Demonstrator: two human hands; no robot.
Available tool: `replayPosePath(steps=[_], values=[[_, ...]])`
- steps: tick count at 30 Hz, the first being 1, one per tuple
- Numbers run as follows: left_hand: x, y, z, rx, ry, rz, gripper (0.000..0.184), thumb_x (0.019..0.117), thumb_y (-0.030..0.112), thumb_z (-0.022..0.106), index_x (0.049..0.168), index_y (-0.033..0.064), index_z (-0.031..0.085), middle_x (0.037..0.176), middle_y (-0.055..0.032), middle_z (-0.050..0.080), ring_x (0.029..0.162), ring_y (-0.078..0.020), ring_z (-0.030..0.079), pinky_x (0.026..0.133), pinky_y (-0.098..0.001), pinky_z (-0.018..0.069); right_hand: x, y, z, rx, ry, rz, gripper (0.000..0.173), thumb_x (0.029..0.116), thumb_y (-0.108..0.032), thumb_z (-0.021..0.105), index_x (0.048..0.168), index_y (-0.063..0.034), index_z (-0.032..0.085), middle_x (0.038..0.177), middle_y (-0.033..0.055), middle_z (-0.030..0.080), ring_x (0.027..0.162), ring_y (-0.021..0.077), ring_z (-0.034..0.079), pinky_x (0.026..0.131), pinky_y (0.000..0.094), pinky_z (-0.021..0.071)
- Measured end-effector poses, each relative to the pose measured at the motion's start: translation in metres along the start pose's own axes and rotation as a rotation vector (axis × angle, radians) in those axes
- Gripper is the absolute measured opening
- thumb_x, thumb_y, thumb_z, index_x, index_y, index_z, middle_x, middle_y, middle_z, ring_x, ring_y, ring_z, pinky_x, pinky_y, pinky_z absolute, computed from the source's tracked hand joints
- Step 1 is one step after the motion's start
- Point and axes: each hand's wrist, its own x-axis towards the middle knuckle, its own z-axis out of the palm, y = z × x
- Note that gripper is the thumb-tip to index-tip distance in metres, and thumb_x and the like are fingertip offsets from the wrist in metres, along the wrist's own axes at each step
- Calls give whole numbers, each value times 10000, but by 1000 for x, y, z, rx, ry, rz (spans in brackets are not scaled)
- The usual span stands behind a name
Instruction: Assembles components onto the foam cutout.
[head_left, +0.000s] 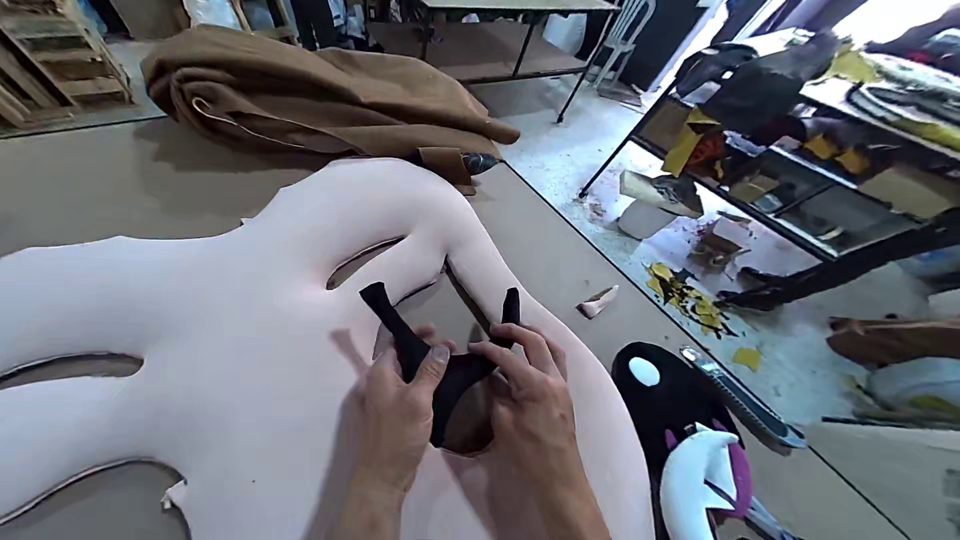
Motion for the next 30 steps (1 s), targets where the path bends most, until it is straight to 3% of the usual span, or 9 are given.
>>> replayPosePath(steps=[2, 5, 9, 13, 18, 23, 25, 27, 30], values=[[-5, -6, 13, -154, 62, -105, 177, 1021, 60, 580, 1178, -11, 623, 1074, -159, 738, 1012, -255, 723, 910, -422, 601, -3, -2, 1, 103, 49, 101, 330, 910, -85, 611, 1140, -238, 790, 1429, 58, 589, 1308, 217, 564, 998, 427, 551], [-8, -6, 22, -343, 153, -246, 201, 1058, 86, 523, 1191, -41, 606, 1089, -180, 721, 1035, -262, 712, 938, -429, 592, -5, -6, -1, 254, 23, 304, 403, 959, -228, 586, 1346, -158, 675, 1402, 78, 588, 1074, 139, 680, 815, 333, 619], [-15, -6, 26, -494, 170, -375, 293, 1101, 161, 443, 1289, -30, 561, 1149, -175, 708, 1075, -254, 699, 960, -415, 577, -14, -14, 4, 424, -214, 407, 711, 952, -418, 630, 1571, -150, 405, 1241, 39, 706, 1004, 101, 716, 846, 314, 618], [-17, -4, 25, -589, 172, -428, 305, 1101, 167, 442, 1315, -24, 547, 1182, -180, 697, 1098, -259, 691, 975, -420, 569, -14, -18, 5, 518, -197, 400, 674, 936, -335, 659, 1557, -186, 443, 1203, 22, 716, 950, 109, 722, 807, 286, 623], [-19, -4, 28, -686, 159, -429, 292, 1106, 154, 421, 1301, -20, 552, 1180, -184, 696, 1107, -267, 686, 987, -429, 560, -13, -17, 4, 650, -150, 401, 681, 926, -226, 676, 1557, -138, 433, 1213, 61, 720, 1030, 158, 720, 868, 307, 621], [-29, -9, 37, -541, 164, -443, 266, 1079, 175, 510, 1285, 32, 596, 1203, -132, 684, 1141, -215, 661, 1004, -400, 546, 4, -11, -6, 756, -206, 547, 794, 920, -51, 613, 1623, -175, 265, 1238, 109, 709, 1063, 207, 721, 902, 377, 617], [-34, -8, 41, -490, 148, -506, 302, 1062, 223, 559, 1279, 15, 590, 1184, -129, 677, 1106, -210, 656, 971, -386, 543, 28, -16, -12, 628, -264, 502, 633, 945, -119, 565, 1555, -151, 397, 1201, 81, 708, 1031, 188, 711, 872, 402, 603], [-38, -6, 45, -515, 115, -591, 298, 1073, 232, 535, 1249, -5, 580, 1137, -133, 676, 1026, -214, 676, 883, -367, 572, 51, -27, -13, 334, -324, 379, 482, 1012, -331, 574, 1474, -211, 512, 1092, 26, 714, 910, 163, 701, 772, 426, 591], [-46, -9, 41, -461, -197, -633, 400, 1133, 257, 316, 1355, 13, 543, 1151, -104, 670, 954, -184, 679, 819, -342, 567, 96, -29, -2, 18, -477, 91, 367, 1002, -315, 625, 1358, -228, 643, 978, 29, 727, 805, 192, 686, 707, 523, 558]])
